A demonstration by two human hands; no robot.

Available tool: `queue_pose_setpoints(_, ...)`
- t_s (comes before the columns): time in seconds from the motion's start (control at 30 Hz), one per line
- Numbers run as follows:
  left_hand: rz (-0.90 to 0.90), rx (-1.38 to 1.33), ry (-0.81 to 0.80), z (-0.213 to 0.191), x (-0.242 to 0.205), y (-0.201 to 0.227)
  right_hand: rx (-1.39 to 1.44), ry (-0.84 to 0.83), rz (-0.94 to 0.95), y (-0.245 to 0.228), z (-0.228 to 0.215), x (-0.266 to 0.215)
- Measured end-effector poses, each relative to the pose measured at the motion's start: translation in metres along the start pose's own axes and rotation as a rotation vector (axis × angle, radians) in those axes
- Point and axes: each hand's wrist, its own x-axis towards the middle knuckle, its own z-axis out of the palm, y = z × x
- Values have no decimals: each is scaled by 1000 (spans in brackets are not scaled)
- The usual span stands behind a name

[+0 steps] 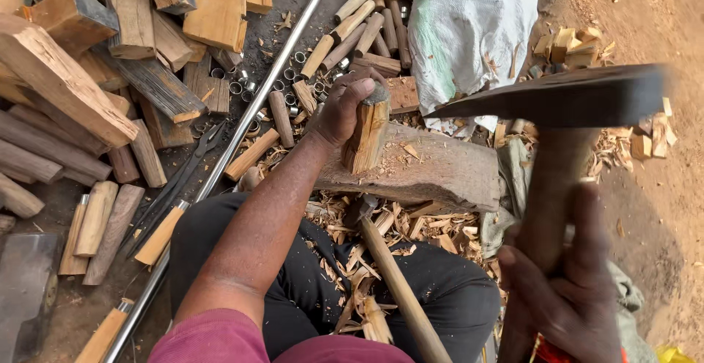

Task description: The person sits on the ground and uses a hammer to repeatedly strike a small wooden dowel held against a larger wooden block. They then pick up a larger rectangular piece of wood and split it into smaller pieces using the hammer.

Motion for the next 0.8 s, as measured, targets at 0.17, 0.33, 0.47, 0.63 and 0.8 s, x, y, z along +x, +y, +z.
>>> queue_pose_setpoints(0.17,2,1,-21,-1,-4,-3,-146,-137,177,-7,39,37)
queue_pose_setpoints(0.33,57,58,-24,-1,1,-2,-326,-258,414,46,68,32)
queue_pose_setpoints(0.47,-117,18,108,-7,1,1,-315,-189,189,61,62,13)
queue_pose_setpoints(0.63,-166,56,94,1,3,20,-236,-123,563,68,59,16)
queue_pose_setpoints(0.8,20,121,-33,23,-2,27,-371,-185,382,57,62,20)
